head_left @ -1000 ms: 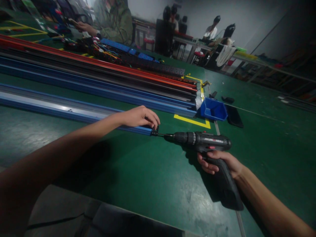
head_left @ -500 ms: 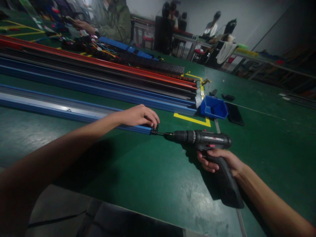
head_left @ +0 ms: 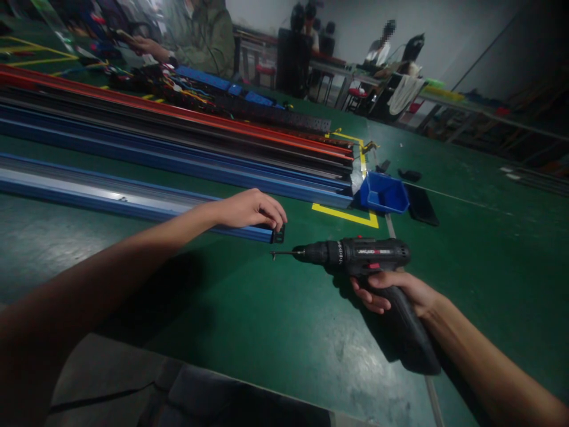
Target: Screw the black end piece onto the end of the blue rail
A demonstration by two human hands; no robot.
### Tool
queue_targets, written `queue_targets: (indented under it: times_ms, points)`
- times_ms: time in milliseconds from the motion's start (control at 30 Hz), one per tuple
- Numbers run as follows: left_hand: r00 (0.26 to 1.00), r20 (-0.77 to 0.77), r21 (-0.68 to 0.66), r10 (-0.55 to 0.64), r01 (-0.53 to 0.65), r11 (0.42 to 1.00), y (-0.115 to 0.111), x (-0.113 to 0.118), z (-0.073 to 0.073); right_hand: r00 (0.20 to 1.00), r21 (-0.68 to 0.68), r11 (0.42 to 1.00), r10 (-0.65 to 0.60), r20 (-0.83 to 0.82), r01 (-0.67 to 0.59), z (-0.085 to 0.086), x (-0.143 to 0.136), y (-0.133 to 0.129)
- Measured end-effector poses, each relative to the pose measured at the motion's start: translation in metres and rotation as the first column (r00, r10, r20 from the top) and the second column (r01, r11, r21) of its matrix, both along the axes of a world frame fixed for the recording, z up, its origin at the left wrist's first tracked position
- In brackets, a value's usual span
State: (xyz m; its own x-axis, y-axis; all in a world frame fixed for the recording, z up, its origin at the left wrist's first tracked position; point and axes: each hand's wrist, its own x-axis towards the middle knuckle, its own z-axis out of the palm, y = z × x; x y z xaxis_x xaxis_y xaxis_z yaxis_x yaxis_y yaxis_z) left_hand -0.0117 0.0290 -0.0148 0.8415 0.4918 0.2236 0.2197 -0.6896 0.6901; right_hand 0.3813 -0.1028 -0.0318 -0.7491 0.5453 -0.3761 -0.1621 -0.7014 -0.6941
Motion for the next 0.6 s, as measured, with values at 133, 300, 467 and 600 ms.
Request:
queue_targets:
  times_ms: [133, 300, 467, 600]
  points:
    - [1.000, -0.004, -0.008, 0.004, -0.004, 1.000, -0.0006, -0.0004, 0.0010, 1.000, -0.027, 1.000, -0.006, 0.010, 0.006, -0.0011, 0.0024, 0.0008]
    - [1.000, -0.001, -0.007, 0.001, -0.001, 1.000, -0.0001, -0.0004, 0.0012, 1.000, -0.039, 0.999, -0.006, 0.017, 0.007, 0.0005, 0.0004, 0.0004]
    - [1.000, -0.010, -0.007, 0.001, -0.001, 1.000, 0.0002, -0.0006, 0.0006, 1.000, -0.023, 1.000, -0.022, 0.018, 0.022, 0.0036, -0.0025, -0.0003]
    - [0.999, -0.036, 0.005, -0.006, 0.006, 1.000, 0.0000, -0.0032, 0.0023, 1.000, -0.009, 1.000, -0.029, 0.008, 0.029, 0.0048, -0.0024, -0.0007]
